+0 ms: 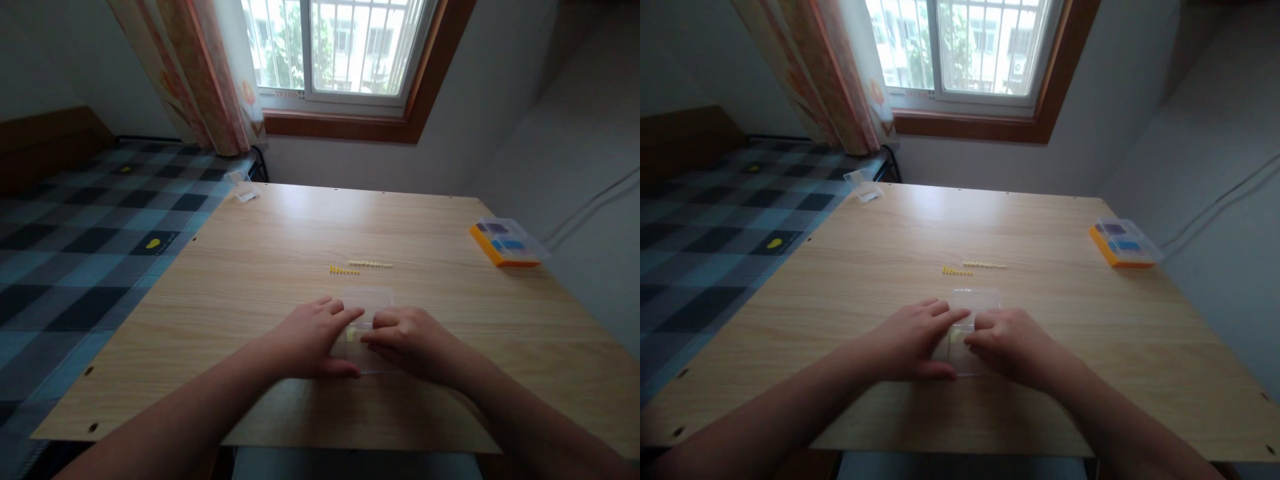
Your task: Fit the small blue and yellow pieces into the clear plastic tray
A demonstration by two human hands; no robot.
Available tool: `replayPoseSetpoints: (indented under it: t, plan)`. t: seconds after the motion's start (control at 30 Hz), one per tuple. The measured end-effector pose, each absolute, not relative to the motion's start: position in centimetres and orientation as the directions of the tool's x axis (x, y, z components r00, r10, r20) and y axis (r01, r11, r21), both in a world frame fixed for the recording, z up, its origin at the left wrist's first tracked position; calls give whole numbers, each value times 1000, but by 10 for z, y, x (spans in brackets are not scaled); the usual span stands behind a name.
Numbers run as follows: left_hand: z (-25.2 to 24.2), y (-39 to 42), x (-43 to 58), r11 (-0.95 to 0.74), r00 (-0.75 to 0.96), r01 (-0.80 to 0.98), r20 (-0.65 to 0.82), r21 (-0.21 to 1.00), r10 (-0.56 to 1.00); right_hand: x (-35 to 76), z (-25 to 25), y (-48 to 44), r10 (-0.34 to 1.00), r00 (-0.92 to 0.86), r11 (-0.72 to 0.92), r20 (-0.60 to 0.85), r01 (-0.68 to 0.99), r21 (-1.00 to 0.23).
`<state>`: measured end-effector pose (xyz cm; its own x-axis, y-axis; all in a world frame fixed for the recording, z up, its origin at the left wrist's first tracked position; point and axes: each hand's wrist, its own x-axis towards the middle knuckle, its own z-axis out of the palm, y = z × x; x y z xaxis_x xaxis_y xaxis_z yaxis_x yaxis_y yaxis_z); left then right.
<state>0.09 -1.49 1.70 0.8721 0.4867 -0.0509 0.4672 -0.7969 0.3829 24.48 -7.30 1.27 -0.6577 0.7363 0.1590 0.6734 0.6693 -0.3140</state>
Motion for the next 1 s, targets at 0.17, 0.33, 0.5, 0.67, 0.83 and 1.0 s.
replayPoseSetpoints:
  t: [0.17, 0.33, 0.5, 0.67, 0.83, 1.0]
  plan:
    - [15, -15, 0, -798, 876, 456, -40, 394, 481, 251, 13, -74, 713, -688, 692, 139, 657, -299]
    - [14, -15, 0, -805, 879, 449, -27, 387, 476, 245, 9, -73, 720, -675, 689, 160, 667, -283]
    - [15, -15, 1, -809, 879, 449, -29, 379, 475, 239, 8, -73, 741, -644, 670, 190, 689, -277]
    - [15, -15, 1, -806, 877, 452, -23, 381, 481, 238, 7, -74, 745, -635, 666, 204, 691, -281]
    - [14, -15, 1, -807, 874, 461, -34, 370, 484, 240, 5, -76, 763, -621, 643, 181, 698, -315]
    - [14, -15, 1, -808, 874, 460, -27, 367, 485, 238, 6, -76, 761, -627, 646, 166, 714, -269]
